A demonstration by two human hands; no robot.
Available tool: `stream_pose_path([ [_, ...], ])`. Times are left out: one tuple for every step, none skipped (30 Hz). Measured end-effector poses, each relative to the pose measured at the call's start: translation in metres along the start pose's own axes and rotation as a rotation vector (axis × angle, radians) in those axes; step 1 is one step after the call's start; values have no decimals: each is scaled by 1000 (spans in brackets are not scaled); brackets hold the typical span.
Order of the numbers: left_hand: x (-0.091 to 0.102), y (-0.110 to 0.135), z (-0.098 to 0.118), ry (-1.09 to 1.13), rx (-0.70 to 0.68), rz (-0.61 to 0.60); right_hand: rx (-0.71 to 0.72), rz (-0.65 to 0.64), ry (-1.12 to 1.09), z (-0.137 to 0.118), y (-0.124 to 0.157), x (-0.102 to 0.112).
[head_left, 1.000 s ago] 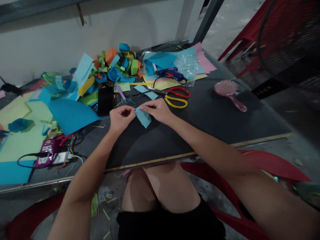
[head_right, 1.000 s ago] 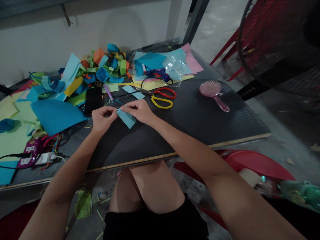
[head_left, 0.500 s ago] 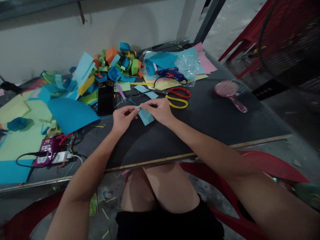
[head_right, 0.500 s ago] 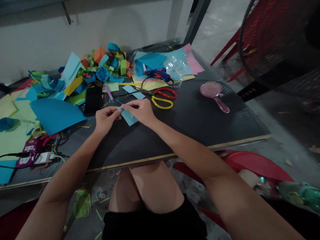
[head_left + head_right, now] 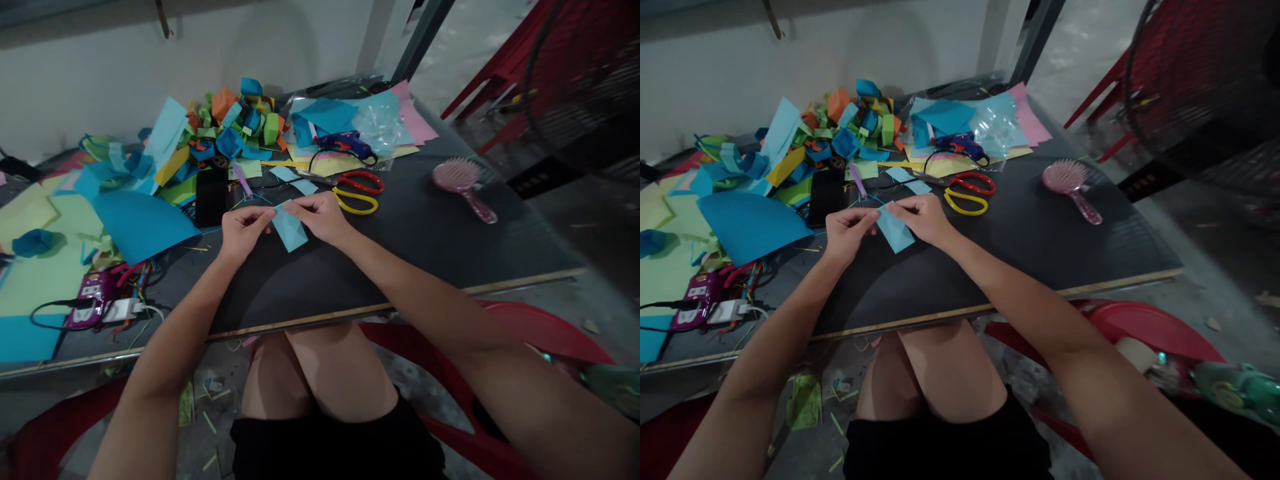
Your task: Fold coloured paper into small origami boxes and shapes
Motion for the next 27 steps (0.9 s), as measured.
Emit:
stream_pose_path([
  [-1, 0, -1, 4, 14, -12, 20, 0, 27, -3, 1, 1],
  [-2, 0, -3, 5, 37, -33, 38, -2, 54, -6, 2, 0],
  [-3, -1, -5, 3, 65, -63, 54, -9, 83, -8, 3, 0],
  [-5, -1, -8, -8, 92, -96, 68, -19, 112, -11, 4, -2],
  [-6, -1, -10, -31, 111, -128, 82, -30, 142, -13, 5, -4],
  [-6, -1, -11, -64, 117, -150, 95, -40, 173, -14, 5, -5],
  [-5, -2, -12, -101, 109, -158, 105, -47, 203, -15, 5, -6],
  [-3, -3, -12, -133, 92, -155, 108, -56, 229, -15, 4, -7],
  [-1, -4, -11, -154, 75, -145, 101, -77, 248, -14, 3, -7],
  [1, -6, -11, -163, 65, -132, 86, -113, 259, -11, 1, -8],
  [3, -7, -11, -159, 61, -113, 65, -162, 261, -8, 0, -10],
  [5, -8, -11, -147, 64, -94, 40, -220, 255, -5, 0, -11],
  [6, -9, -12, -131, 71, -78, 15, -280, 243, -2, 1, -13],
  [7, -9, -12, -115, 80, -67, -7, -328, 231, 0, 2, -14],
  [7, -9, -13, -101, 89, -63, -25, -361, 220, 1, 4, -15],
  [7, -9, -13, -93, 98, -71, -39, -379, 213, 1, 5, -15],
  [5, -9, -13, -90, 106, -87, -45, -387, 213, 1, 7, -16],
  [4, -8, -13, -98, 114, -110, -41, -396, 221, 1, 8, -17],
  [2, -7, -14, -117, 119, -134, -29, -411, 235, 0, 10, -20],
  [1, -6, -14, -143, 120, -150, -12, -427, 252, -1, 11, -23],
  [1, -5, -14, -168, 115, -153, 4, -443, 269, -1, 12, -26],
  [1, -5, -14, -183, 107, -143, 6, -460, 278, 0, 13, -28],
  [3, -6, -14, -184, 103, -119, -8, -479, 269, 2, 13, -30],
  [6, -6, -14, -169, 104, -86, -39, -504, 244, 5, 14, -32],
  [9, -7, -15, -141, 112, -51, -82, -531, 207, 8, 14, -33],
  [11, -7, -17, -110, 127, -23, -129, -557, 167, 12, 15, -33],
  [12, -8, -19, -83, 144, -7, -171, -577, 138, 15, 15, -33],
])
Point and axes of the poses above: each hand's wrist, its own y-axis away from the middle knuckle, its own x-axis out of the back of the hand, z = x × y, the point moved 9 cm from there along -y, towards the middle knuckle, and after that the axes turned 3 degrees about z, right-handed, at the moved point
